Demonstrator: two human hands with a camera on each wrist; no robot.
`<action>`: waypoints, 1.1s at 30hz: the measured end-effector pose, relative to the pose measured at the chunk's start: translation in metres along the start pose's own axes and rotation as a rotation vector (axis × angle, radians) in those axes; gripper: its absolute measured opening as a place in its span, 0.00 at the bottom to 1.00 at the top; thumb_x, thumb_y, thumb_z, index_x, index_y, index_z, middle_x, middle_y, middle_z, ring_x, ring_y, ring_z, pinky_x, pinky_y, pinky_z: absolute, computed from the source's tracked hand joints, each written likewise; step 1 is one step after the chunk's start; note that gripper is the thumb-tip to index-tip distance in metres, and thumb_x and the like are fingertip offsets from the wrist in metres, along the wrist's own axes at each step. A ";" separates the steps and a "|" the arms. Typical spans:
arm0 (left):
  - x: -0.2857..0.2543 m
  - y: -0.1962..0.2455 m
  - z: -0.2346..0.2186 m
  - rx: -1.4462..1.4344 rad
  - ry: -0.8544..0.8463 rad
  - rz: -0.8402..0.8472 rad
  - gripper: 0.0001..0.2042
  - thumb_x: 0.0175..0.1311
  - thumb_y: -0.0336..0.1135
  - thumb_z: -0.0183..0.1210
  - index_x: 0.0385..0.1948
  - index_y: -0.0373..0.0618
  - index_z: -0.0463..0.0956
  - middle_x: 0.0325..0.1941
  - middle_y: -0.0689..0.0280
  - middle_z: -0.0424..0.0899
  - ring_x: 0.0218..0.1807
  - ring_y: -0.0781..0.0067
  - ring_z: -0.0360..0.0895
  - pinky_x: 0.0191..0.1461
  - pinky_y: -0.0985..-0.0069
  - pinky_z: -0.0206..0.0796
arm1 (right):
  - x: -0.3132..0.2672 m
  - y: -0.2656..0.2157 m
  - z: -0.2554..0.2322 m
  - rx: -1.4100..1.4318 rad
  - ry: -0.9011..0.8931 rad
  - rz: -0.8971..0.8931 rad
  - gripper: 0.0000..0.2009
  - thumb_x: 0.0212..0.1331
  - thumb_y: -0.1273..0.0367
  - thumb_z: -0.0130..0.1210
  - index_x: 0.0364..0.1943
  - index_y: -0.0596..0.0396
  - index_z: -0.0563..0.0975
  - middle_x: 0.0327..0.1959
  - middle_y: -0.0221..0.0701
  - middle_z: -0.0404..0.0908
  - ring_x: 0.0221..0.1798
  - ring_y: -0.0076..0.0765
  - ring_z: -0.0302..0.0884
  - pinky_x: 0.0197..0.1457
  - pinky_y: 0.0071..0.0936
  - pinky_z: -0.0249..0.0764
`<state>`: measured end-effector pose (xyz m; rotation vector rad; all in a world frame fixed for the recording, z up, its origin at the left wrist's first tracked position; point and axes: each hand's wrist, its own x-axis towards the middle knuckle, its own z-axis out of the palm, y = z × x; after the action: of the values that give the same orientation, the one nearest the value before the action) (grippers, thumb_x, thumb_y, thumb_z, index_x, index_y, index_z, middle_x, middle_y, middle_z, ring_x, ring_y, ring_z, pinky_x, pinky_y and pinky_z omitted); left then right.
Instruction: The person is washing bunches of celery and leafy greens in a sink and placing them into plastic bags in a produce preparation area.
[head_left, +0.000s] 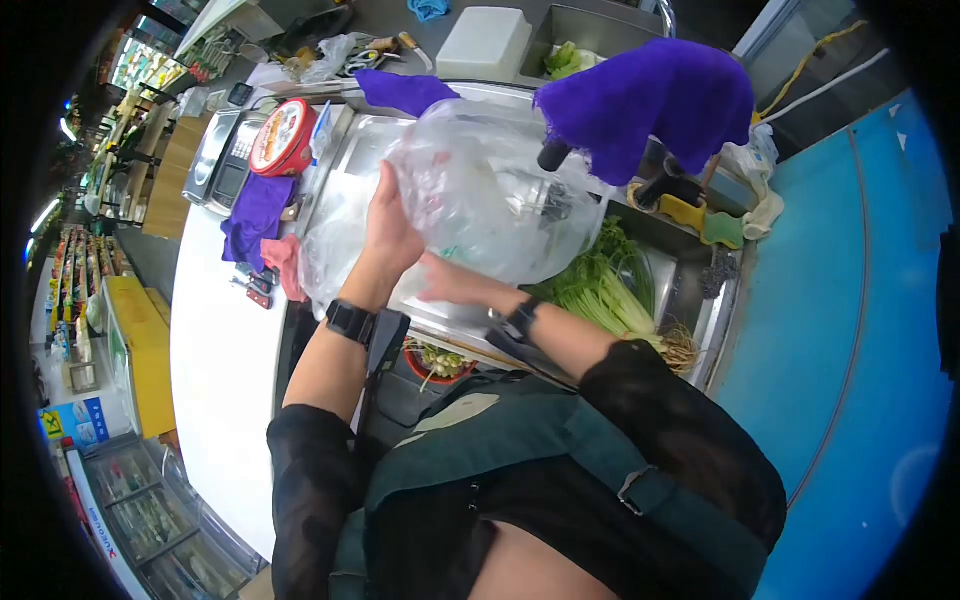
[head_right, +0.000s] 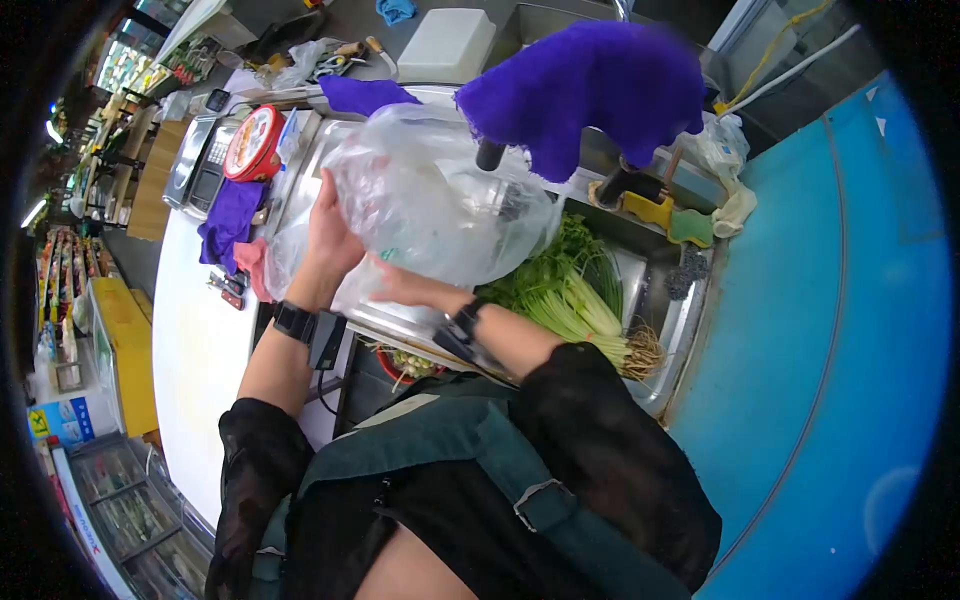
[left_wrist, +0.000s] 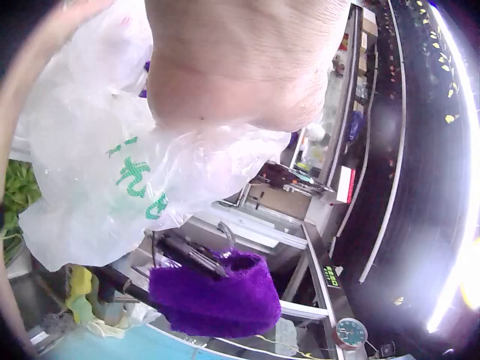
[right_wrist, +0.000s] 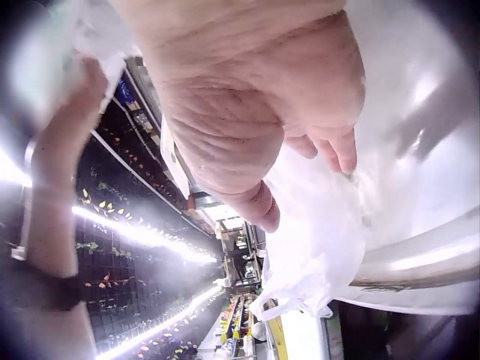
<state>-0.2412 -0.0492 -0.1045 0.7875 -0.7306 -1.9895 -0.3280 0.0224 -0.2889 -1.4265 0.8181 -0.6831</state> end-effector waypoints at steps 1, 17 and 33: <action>-0.003 -0.014 -0.015 -0.061 0.117 -0.059 0.26 0.73 0.57 0.34 0.65 0.55 0.62 0.63 0.62 0.72 0.57 0.63 0.73 0.60 0.62 0.66 | -0.055 0.009 -0.019 0.134 -0.163 0.077 0.34 0.56 0.59 0.63 0.65 0.57 0.62 0.59 0.39 0.72 0.61 0.31 0.69 0.63 0.34 0.66; -0.047 -0.055 -0.038 -0.115 0.309 -0.079 0.25 0.73 0.56 0.36 0.62 0.52 0.65 0.60 0.60 0.75 0.53 0.63 0.75 0.58 0.62 0.67 | -0.248 -0.019 -0.351 -0.639 1.380 0.574 0.29 0.68 0.47 0.41 0.31 0.63 0.77 0.16 0.34 0.74 0.13 0.30 0.71 0.15 0.27 0.64; -0.053 -0.051 -0.024 -0.198 0.159 -0.098 0.26 0.72 0.58 0.35 0.62 0.53 0.64 0.62 0.60 0.73 0.55 0.60 0.75 0.59 0.60 0.67 | -0.052 -0.005 -0.135 -0.835 1.129 0.484 0.35 0.48 0.51 0.64 0.58 0.56 0.67 0.61 0.46 0.65 0.63 0.53 0.59 0.65 0.44 0.59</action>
<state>-0.2249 0.0155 -0.1441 0.8637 -0.4024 -2.0219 -0.4681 -0.0118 -0.2755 -1.3700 2.4622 -0.7798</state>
